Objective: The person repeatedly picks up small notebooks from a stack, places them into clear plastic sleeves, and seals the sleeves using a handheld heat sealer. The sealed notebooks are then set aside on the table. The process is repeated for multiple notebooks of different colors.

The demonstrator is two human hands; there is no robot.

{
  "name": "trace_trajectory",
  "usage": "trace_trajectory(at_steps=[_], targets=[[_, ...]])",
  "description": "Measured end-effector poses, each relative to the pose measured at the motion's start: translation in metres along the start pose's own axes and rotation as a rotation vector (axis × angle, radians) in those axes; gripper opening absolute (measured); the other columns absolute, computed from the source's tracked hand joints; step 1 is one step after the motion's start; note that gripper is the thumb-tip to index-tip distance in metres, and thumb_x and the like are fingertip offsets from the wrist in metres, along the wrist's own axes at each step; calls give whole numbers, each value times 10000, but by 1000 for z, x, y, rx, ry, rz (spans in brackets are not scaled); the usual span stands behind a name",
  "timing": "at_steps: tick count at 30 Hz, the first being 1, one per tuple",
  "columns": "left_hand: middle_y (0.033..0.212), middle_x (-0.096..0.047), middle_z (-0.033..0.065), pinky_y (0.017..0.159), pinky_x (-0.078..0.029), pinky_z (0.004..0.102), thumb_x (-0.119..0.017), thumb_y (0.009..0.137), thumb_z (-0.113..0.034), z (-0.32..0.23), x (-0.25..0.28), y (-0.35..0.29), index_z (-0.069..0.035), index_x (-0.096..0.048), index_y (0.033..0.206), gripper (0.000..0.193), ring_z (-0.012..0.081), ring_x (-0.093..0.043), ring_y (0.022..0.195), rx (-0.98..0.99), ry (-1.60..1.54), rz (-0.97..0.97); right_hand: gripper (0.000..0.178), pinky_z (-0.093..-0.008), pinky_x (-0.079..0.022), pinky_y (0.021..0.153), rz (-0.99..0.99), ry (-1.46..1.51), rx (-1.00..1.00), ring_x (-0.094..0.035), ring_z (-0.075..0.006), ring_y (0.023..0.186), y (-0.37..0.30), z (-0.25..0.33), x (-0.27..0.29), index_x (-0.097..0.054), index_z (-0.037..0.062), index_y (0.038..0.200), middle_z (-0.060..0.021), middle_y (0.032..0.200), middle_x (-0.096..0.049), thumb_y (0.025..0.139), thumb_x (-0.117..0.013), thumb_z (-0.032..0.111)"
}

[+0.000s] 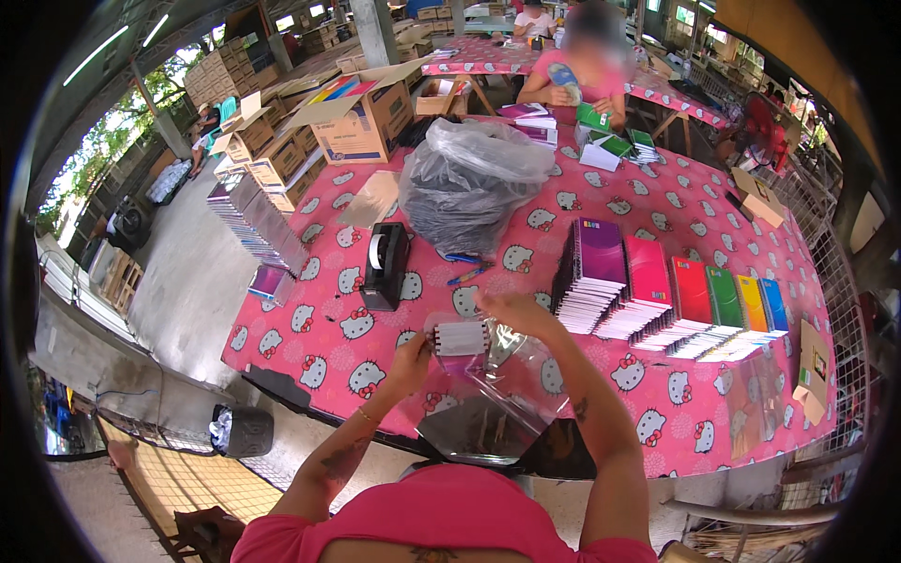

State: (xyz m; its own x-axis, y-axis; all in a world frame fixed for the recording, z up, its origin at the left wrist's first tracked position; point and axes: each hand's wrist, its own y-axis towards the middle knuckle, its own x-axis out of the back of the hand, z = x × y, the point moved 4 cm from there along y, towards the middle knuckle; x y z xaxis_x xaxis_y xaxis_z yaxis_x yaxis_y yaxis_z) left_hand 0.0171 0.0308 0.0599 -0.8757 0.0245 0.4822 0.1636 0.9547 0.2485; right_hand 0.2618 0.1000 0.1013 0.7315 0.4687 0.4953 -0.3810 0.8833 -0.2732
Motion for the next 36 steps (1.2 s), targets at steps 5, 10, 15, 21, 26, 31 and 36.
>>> trace_trajectory(at_steps=[5, 10, 15, 21, 26, 31, 36], targets=[[919, -685, 135, 645, -516, 353, -643, 906, -139, 65, 88, 60, -23, -651, 1169, 287, 254, -633, 721, -115, 442, -541, 216, -406, -524, 654, -441, -315, 471, -685, -279, 755, -40, 86, 2, -705, 68, 988, -99, 921, -706, 843, -727, 226], [865, -641, 33, 556, -461, 292, -730, 874, -250, 122, 125, 99, -61, -701, 1039, 253, 118, -553, 650, 622, -308, -188, 299, -427, -503, 809, -478, -504, 690, -673, -284, 810, -86, 145, -35, -693, 109, 1072, -77, 888, -698, 842, -716, 299], [721, -624, 12, 492, -415, 238, -710, 900, -216, 135, 112, 75, -45, -673, 969, 188, 90, -546, 569, 560, -781, -334, 349, -414, -457, 886, -409, -626, 562, -672, -281, 849, -61, 120, -72, -693, 113, 1099, -78, 903, -705, 841, -712, 348], [810, -704, 85, 604, -532, 313, -679, 902, -147, 136, 123, 56, -59, -672, 972, 112, 177, -693, 708, 386, 741, -277, 368, -444, -432, 870, -400, -629, 473, -679, -283, 848, -54, 112, -85, -716, 116, 1088, -89, 944, -726, 853, -700, 398], [902, -697, 86, 717, -536, 310, -735, 870, -63, 43, 96, 48, -32, -665, 1044, 190, 168, -684, 827, -127, -209, -7, 372, -461, -405, 886, -425, -650, 395, -677, -272, 849, -59, 112, -86, -724, 130, 1089, -82, 950, -727, 858, -687, 419], [1010, -644, 68, 818, -494, 289, -748, 859, -48, -23, 57, 53, -40, -663, 1135, 289, 170, -624, 973, -249, -303, 441, 322, -441, -401, 890, -466, -661, 406, -673, -247, 855, -60, 118, -86, -728, 164, 1084, -52, 876, -716, 871, -670, 398], [1123, -572, 59, 907, -466, 327, -753, 789, 45, -40, 73, 68, -104, -726, 1089, 336, 214, -545, 1126, -408, -113, 477, 440, -461, -394, 935, -499, -706, 395, -629, -261, 1028, -74, 129, -69, -694, 165, 1127, -71, 1073, -671, 796, -743, 451]])
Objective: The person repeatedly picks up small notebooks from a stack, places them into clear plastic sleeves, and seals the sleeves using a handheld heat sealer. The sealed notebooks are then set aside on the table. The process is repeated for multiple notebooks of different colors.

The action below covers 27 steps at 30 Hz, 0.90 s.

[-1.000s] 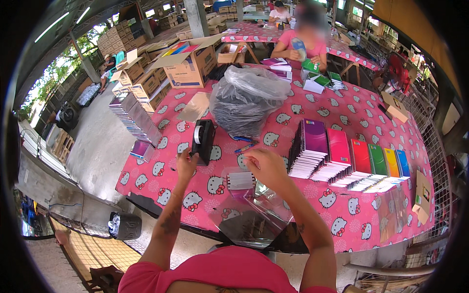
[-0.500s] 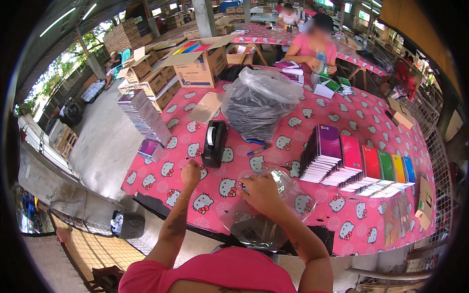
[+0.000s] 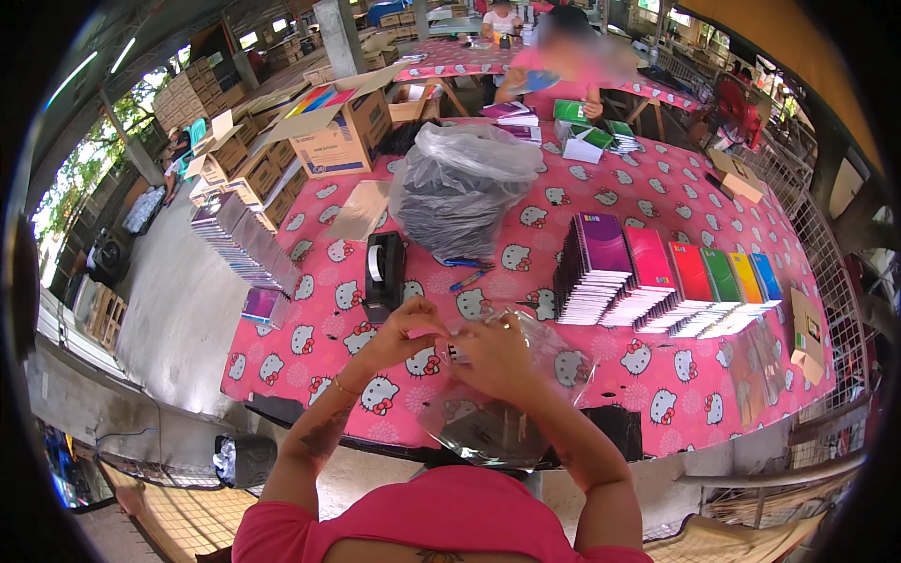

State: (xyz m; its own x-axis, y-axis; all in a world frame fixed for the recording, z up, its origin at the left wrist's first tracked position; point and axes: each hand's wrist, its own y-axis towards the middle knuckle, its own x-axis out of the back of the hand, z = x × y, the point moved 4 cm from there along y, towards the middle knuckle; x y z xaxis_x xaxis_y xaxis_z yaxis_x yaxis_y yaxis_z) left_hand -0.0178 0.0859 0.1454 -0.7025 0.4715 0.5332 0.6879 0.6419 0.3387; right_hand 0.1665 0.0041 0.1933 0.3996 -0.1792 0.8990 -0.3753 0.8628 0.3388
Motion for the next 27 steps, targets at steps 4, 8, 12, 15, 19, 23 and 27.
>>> trace_trajectory(at_steps=[4, 8, 12, 15, 19, 23, 27], targets=[[1210, -576, 63, 981, -430, 380, -776, 777, -1, -8, 1, 9, -145, -767, 977, 247, 253, -508, 1216, -99, 89, -36, 579, -477, -375, 1007, -149, 492, -324, -558, -286, 1173, -34, -84, -2, -652, 149, 1143, -67, 1256, -599, 684, -854, 439], [1356, -526, 98, 1050, -376, 457, -798, 745, -48, -13, -28, 32, -182, -768, 955, 251, 336, -440, 1302, -246, 271, -82, 504, -485, -356, 1053, -32, 452, 98, -510, -291, 1275, -51, -85, -60, -659, 150, 1163, -82, 1354, -562, 738, -845, 347], [1449, -442, 136, 1087, -339, 517, -809, 710, -67, -13, -49, 39, -204, -738, 1045, 368, 416, -396, 1329, -306, 426, -103, 455, -499, -369, 1092, -63, 421, 130, -463, -320, 1346, -55, -80, -74, -701, 227, 1227, -106, 1465, -463, 791, -811, 291], [1481, -405, 151, 1103, -346, 522, -796, 734, -85, 4, -61, 37, -168, -621, 1266, 566, 399, -383, 1356, -119, 369, -220, 435, -484, -386, 1097, -112, 643, 130, -446, -311, 1365, -52, -75, -75, -703, 217, 1228, -107, 1522, -392, 808, -805, 265], [1440, -455, 155, 1016, -441, 425, -763, 840, -166, 44, -73, 26, -86, -424, 1459, 710, 298, -449, 1319, 139, -253, -300, 354, -415, -414, 1068, -123, 993, -15, -442, -242, 1350, -47, -82, -70, -683, 166, 1254, -88, 1500, -390, 908, -723, 229], [1401, -526, 181, 945, -488, 354, -727, 916, -278, 67, -73, 1, -76, -385, 1513, 718, 229, -545, 1244, 567, -462, -2, 375, -326, -437, 993, 47, 1374, -363, -476, -139, 1242, -26, -112, -96, -603, 82, 1344, -70, 1345, -514, 994, -623, 217], [1401, -560, 152, 983, -488, 351, -710, 924, -286, 32, -64, 0, -60, -447, 1478, 653, 202, -560, 1250, 515, -175, 91, 398, -327, -423, 1008, 227, 1141, -273, -520, -139, 1197, -16, -118, -105, -603, 97, 1346, -50, 1220, -620, 977, -647, 241]])
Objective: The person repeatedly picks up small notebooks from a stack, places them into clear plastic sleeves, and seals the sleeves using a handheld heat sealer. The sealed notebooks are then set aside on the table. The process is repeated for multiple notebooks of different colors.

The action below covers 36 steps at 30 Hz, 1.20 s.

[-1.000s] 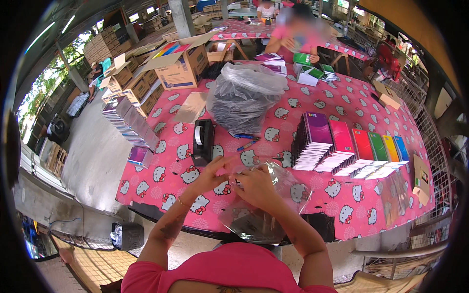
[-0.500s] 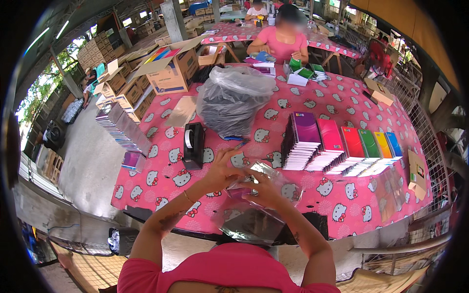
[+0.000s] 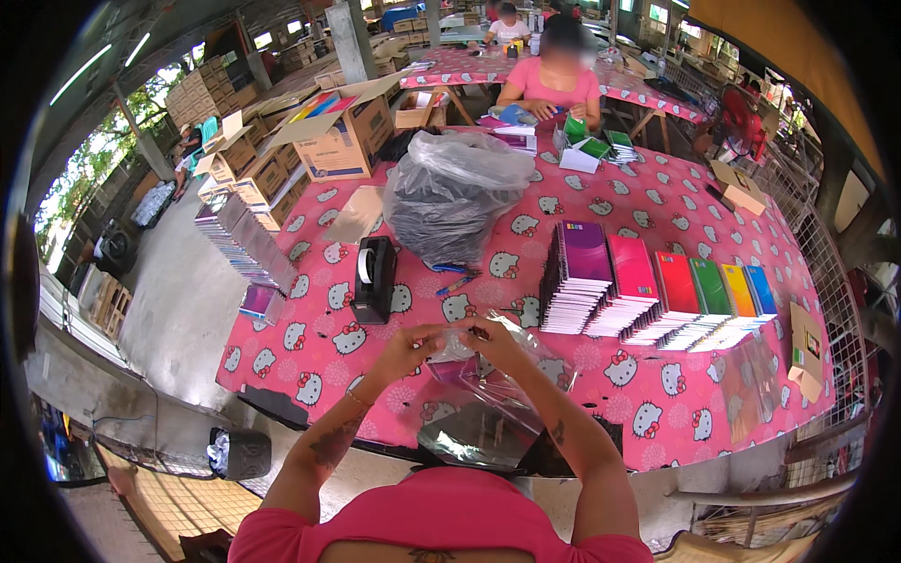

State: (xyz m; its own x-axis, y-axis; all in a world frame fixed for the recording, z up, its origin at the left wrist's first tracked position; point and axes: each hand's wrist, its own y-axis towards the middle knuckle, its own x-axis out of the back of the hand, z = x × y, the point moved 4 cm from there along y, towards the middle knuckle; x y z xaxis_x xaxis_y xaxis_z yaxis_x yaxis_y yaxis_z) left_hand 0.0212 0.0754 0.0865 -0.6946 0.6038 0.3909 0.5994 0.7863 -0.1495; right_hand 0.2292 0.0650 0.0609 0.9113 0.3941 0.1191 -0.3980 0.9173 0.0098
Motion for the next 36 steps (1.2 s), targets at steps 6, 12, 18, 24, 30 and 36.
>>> trace_trajectory(at_steps=[6, 12, 18, 24, 30, 36], targets=[[1394, -566, 136, 883, -516, 419, -710, 878, -195, -51, -13, -40, -73, -668, 1232, 377, 277, -578, 1200, -661, 863, -375, 400, -414, -436, 1010, -75, -587, 579, -571, -265, 1178, -31, 52, -1, -678, 99, 1220, -76, 1181, -653, 851, -758, 232], [1172, -634, 131, 800, -510, 474, -713, 829, -151, -37, -13, -28, -82, -699, 1073, 254, 297, -612, 1005, -452, 518, -249, 270, -434, -459, 902, -107, -602, 498, -593, -299, 1046, -33, 48, -13, -661, 76, 1087, -100, 1076, -647, 824, -719, 106], [956, -668, 135, 717, -533, 425, -758, 800, -102, -64, -18, -7, -38, -634, 1096, 327, 316, -650, 843, -330, 776, -451, 378, -418, -486, 832, -274, -689, 317, -601, -280, 955, -24, 55, -23, -570, 44, 1173, -123, 1062, -617, 817, -695, 52], [962, -659, 153, 788, -527, 365, -811, 781, -176, 15, 9, 21, 6, -582, 1187, 501, 248, -653, 912, -27, -106, -222, 428, -327, -487, 877, -270, 70, 22, -566, -177, 1023, -8, 1, -8, -565, 58, 1194, -66, 1118, -574, 808, -747, 72], [907, -665, 46, 703, -507, 329, -753, 834, -229, 123, 132, -17, -47, -699, 1075, 307, 137, -593, 785, 212, 285, -1056, 395, -306, -484, 865, -261, 137, -32, -557, -154, 1010, -8, 3, -11, -581, 60, 1165, -51, 1111, -572, 807, -748, 56], [862, -643, -30, 642, -419, 273, -717, 868, -218, 120, 128, -11, -115, -693, 1042, 204, 82, -514, 737, 292, -553, -831, 388, -297, -489, 849, -284, 107, -46, -575, -139, 976, -4, -4, -12, -588, 56, 1155, -31, 1082, -590, 796, -730, 22]])
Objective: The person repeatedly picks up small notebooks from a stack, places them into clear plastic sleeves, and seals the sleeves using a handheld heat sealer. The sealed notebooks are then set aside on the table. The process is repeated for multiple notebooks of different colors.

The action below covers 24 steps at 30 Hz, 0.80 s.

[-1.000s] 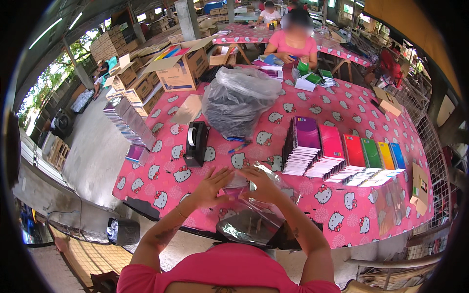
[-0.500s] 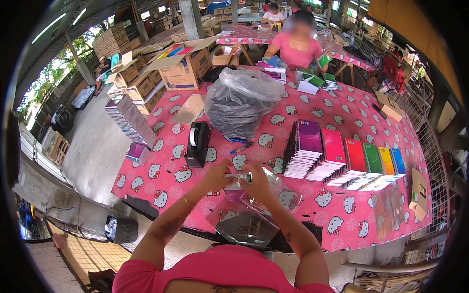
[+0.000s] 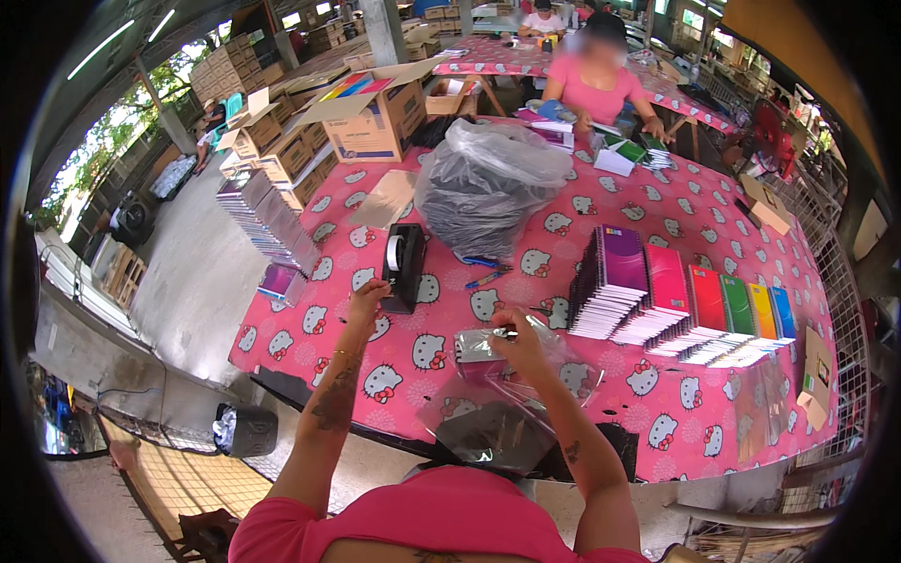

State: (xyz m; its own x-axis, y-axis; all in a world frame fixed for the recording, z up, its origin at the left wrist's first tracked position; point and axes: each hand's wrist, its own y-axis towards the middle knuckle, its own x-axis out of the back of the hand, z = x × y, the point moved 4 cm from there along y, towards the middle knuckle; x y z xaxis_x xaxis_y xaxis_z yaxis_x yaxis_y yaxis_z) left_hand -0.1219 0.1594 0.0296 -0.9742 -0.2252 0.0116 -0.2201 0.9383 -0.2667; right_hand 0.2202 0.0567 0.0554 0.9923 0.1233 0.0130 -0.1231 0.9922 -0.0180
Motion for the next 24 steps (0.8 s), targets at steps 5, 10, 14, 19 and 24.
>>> trace_trajectory(at_steps=[5, 10, 14, 19, 24], targets=[[823, -657, -14, 639, -466, 316, -721, 890, -157, 20, -7, -14, -54, -688, 951, 125, 160, -582, 674, -331, -179, -219, 373, -276, -507, 807, -5, -40, -8, -578, -134, 961, -2, 4, 4, -588, 55, 1158, -36, 1085, -585, 808, -706, 10], [809, -713, 137, 655, -540, 417, -641, 885, -142, 23, 23, -16, -28, -683, 957, 141, 304, -693, 728, -346, 548, -297, 372, -279, -506, 812, -31, 29, -34, -576, -131, 944, -6, 11, -4, -584, 51, 1158, -34, 1072, -579, 810, -711, 28], [778, -702, 206, 654, -546, 480, -605, 863, -122, -71, -8, -49, -15, -677, 909, 137, 371, -706, 766, -452, 1370, -265, 368, -277, -505, 804, -56, 22, -27, -571, -126, 939, -8, 5, 2, -580, 50, 1159, -34, 1058, -573, 816, -710, 29], [816, -711, 140, 667, -539, 391, -712, 807, -148, -122, -133, -123, -50, -666, 874, 128, 317, -709, 778, -870, 805, 1000, 382, -279, -502, 776, -43, 122, -78, -562, -130, 943, -9, 11, -6, -562, 57, 1178, -31, 1061, -564, 827, -708, 21], [844, -696, 66, 658, -494, 288, -717, 860, -188, -79, -184, -71, -66, -665, 999, 192, 169, -655, 756, -446, 1097, 1395, 412, -268, -496, 754, 66, 55, 12, -553, -124, 945, -2, 3, 3, -540, 63, 1199, -26, 1073, -557, 832, -716, -2]])
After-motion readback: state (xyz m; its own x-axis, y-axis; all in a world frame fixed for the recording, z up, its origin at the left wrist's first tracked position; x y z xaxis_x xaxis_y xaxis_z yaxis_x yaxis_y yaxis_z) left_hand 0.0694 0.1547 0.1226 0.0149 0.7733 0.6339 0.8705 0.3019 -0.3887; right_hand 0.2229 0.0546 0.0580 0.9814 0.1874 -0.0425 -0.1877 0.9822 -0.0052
